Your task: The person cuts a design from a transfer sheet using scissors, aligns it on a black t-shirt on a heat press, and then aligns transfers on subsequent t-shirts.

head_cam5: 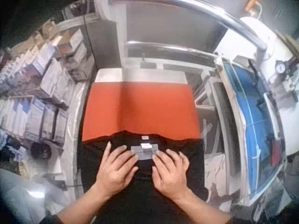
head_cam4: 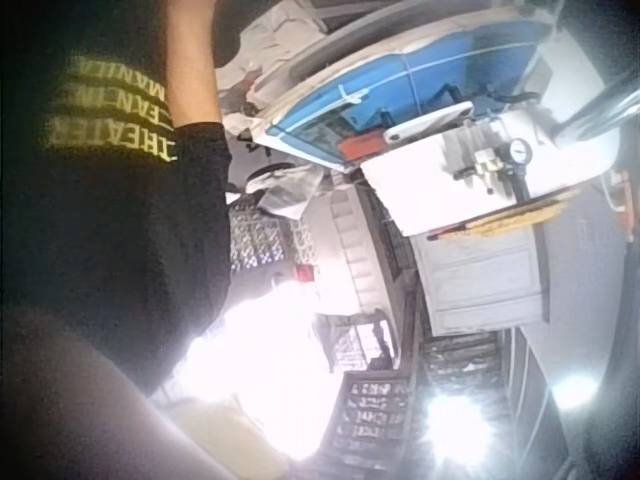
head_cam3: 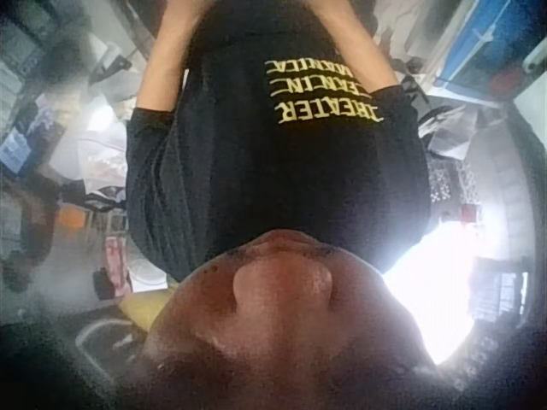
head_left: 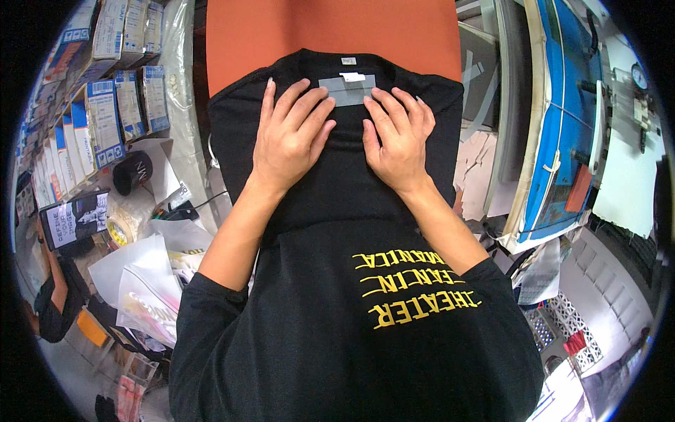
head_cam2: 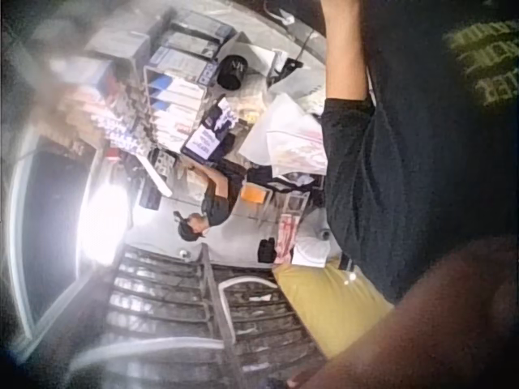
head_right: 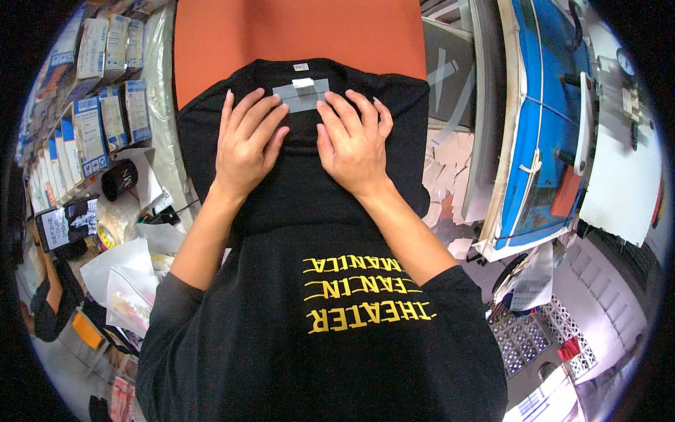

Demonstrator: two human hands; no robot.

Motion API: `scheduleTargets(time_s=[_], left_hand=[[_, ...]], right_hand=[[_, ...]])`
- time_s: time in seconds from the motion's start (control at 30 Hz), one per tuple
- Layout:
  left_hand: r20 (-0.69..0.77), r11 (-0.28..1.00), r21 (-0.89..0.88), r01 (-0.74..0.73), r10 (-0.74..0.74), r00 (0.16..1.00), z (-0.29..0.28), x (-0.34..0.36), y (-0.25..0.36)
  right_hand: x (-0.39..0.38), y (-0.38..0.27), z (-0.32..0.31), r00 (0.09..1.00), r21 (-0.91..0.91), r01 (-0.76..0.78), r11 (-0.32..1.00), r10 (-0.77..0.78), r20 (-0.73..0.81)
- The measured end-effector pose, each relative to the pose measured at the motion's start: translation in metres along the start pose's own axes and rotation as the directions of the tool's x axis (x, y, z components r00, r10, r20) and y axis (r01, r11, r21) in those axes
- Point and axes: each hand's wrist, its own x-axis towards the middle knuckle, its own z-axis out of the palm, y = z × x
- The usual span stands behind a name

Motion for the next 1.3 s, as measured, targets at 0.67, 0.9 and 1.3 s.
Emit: scheduleTargets(time_s=[0.67,0.9,1.3], left_hand=[[-0.006,0.999,0.028,0.027,-0.027,1.0,0.003,-0.0018,-0.0004],[-0.017,1.0,0.014,0.002,-0.001,1.0,0.0023,-0.0026,-0.0004],[-0.005,0.999,0.04,-0.001,0.001,1.0,0.0034,-0.0026,-0.0009]], right_hand=[[-0.0028,0.0024,0.0015,0.999,0.0,0.015,1.0,-0.015,-0.03],[-0.0031,0.0021,0.0014,0.999,-0.002,0.012,1.0,-0.012,-0.034],[-0.0031,0.0019,0.0013,0.999,0.003,0.002,1.0,-0.001,-0.045]])
